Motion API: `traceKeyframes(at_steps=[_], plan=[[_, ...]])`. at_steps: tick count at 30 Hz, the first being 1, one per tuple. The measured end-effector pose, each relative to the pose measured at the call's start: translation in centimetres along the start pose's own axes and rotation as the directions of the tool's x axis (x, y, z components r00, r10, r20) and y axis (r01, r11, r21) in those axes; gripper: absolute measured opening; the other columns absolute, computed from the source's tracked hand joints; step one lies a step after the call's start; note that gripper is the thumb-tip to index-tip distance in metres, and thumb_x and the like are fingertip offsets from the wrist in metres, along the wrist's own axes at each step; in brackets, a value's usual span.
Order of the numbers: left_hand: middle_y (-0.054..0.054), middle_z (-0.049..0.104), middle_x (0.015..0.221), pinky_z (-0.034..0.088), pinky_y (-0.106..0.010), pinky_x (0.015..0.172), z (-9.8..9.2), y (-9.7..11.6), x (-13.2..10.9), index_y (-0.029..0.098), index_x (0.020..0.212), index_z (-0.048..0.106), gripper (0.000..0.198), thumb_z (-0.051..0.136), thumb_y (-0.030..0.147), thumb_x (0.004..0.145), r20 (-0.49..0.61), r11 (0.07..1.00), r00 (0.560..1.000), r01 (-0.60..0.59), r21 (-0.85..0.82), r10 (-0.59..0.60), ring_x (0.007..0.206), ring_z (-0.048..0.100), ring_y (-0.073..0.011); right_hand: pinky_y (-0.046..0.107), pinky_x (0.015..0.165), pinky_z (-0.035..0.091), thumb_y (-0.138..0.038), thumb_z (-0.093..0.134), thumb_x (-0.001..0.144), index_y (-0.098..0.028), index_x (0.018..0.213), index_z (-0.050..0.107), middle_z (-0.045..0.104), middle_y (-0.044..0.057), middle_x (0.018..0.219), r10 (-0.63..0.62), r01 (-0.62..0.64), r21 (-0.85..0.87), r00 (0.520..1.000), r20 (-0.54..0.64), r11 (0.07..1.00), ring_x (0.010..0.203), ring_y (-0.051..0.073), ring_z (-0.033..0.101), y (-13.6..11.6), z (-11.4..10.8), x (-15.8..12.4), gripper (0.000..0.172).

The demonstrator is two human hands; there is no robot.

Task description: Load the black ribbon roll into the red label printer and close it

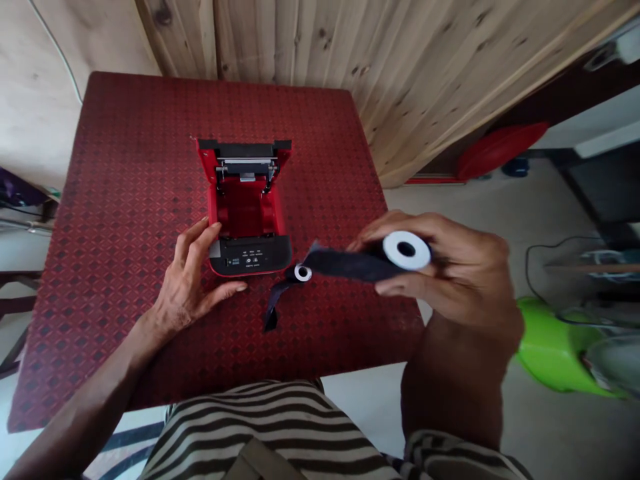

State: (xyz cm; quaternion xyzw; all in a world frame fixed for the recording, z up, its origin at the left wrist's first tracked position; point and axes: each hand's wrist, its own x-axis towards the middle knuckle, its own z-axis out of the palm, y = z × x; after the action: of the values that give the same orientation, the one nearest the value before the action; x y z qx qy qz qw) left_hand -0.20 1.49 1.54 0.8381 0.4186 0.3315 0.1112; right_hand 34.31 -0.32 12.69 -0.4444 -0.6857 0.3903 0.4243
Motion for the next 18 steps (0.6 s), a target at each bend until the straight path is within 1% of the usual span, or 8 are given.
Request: traceKeyframes(at_steps=[2, 4, 5, 7, 9, 11, 15, 18], plan=[[-0.022, 0.047, 0.162, 0.051, -0.057, 0.12, -0.3, 0.3, 0.0, 0.022, 0.171, 0.022, 0.108, 0.064, 0.081, 0.091, -0.016, 1.0, 1.0, -0.016, -0.013, 0.016, 0.151, 0.048, -0.0377, 0.034, 0.08, 0.059, -0.04, 0.094, 0.081, -0.031, 0.114, 0.079, 0.079, -0.001, 0.097, -0.064, 0.062, 0.025, 0.989, 0.132, 0.998, 0.087, 0.02, 0.072, -0.8, 0.9, 1.6, 0.038], [-0.022, 0.044, 0.164, 0.047, -0.06, 0.121, -0.6, 0.8, 0.0, 0.022, 0.172, 0.021, 0.113, 0.058, 0.089, 0.088, -0.089, 0.999, 0.995, -0.041, 0.006, 0.041, 0.151, 0.047, -0.0398, 0.032, 0.082, 0.056, -0.039, 0.094, 0.081, -0.026, 0.11, 0.079, 0.078, -0.001, 0.097, -0.067, 0.074, -0.025, 0.976, 0.208, 0.997, 0.085, 0.017, 0.07, -0.3, 2.6, 3.7, 0.035], [-0.022, 0.047, 0.161, 0.047, -0.058, 0.12, -0.7, 1.1, 0.1, 0.024, 0.171, 0.023, 0.113, 0.06, 0.088, 0.087, -0.14, 0.998, 0.988, -0.065, 0.028, 0.068, 0.148, 0.05, -0.0393, 0.031, 0.082, 0.055, -0.039, 0.094, 0.082, -0.023, 0.107, 0.079, 0.078, 0.0, 0.096, -0.057, 0.069, -0.043, 0.972, 0.227, 0.997, 0.085, 0.016, 0.07, 0.2, 3.6, 4.7, 0.034], [-0.018, 0.059, 0.148, 0.049, -0.053, 0.115, -0.8, 1.6, 0.3, 0.026, 0.17, 0.026, 0.109, 0.074, 0.076, 0.086, -0.211, 0.987, 0.966, -0.135, 0.09, 0.151, 0.136, 0.06, -0.0355, 0.03, 0.08, 0.055, -0.045, 0.091, 0.084, -0.019, 0.103, 0.077, 0.079, 0.001, 0.093, -0.021, 0.027, -0.02, 0.965, 0.262, 0.999, 0.084, 0.016, 0.07, 1.3, 5.4, 6.4, 0.035], [-0.013, 0.069, 0.131, 0.051, -0.048, 0.108, -0.9, 2.1, 0.5, 0.028, 0.168, 0.031, 0.1, 0.085, 0.055, 0.087, -0.223, 0.969, 0.949, -0.193, 0.152, 0.224, 0.122, 0.067, -0.0308, 0.03, 0.076, 0.054, -0.052, 0.087, 0.086, -0.019, 0.102, 0.076, 0.079, 0.001, 0.093, 0.015, -0.02, 0.011, 0.956, 0.293, 1.0, 0.082, 0.016, 0.07, 2.0, 6.5, 7.4, 0.039], [-0.01, 0.071, 0.123, 0.052, -0.043, 0.102, -0.9, 2.5, 0.8, 0.029, 0.164, 0.04, 0.088, 0.087, 0.038, 0.089, -0.211, 0.962, 0.947, -0.206, 0.177, 0.241, 0.112, 0.069, -0.0277, 0.03, 0.075, 0.053, -0.053, 0.085, 0.088, -0.019, 0.101, 0.074, 0.078, 0.001, 0.093, 0.038, -0.032, -0.024, 0.949, 0.313, 0.999, 0.082, 0.017, 0.07, 2.2, 6.9, 8.0, 0.038], [-0.011, 0.07, 0.123, 0.053, -0.039, 0.093, -1.2, 3.0, 1.7, 0.025, 0.15, 0.055, 0.065, 0.083, 0.037, 0.093, -0.186, 0.991, 0.974, -0.127, 0.039, 0.132, 0.108, 0.069, -0.0247, 0.032, 0.081, 0.053, -0.032, 0.083, 0.09, -0.021, 0.103, 0.069, 0.079, 0.002, 0.099, 0.074, 0.011, -0.287, 0.956, 0.282, 0.958, 0.09, 0.02, 0.073, 1.7, 7.3, 8.6, 0.023], [-0.007, 0.073, 0.115, 0.052, -0.039, 0.089, -1.2, 3.1, 2.5, 0.026, 0.133, 0.066, 0.041, 0.079, 0.038, 0.096, -0.16, 0.995, 0.982, -0.099, 0.03, 0.103, 0.102, 0.069, -0.0231, 0.035, 0.088, 0.053, -0.018, 0.078, 0.091, -0.021, 0.112, 0.067, 0.079, 0.005, 0.109, 0.102, 0.052, -0.537, 0.962, 0.253, 0.842, 0.099, 0.023, 0.074, 1.2, 8.3, 9.1, 0.024]])
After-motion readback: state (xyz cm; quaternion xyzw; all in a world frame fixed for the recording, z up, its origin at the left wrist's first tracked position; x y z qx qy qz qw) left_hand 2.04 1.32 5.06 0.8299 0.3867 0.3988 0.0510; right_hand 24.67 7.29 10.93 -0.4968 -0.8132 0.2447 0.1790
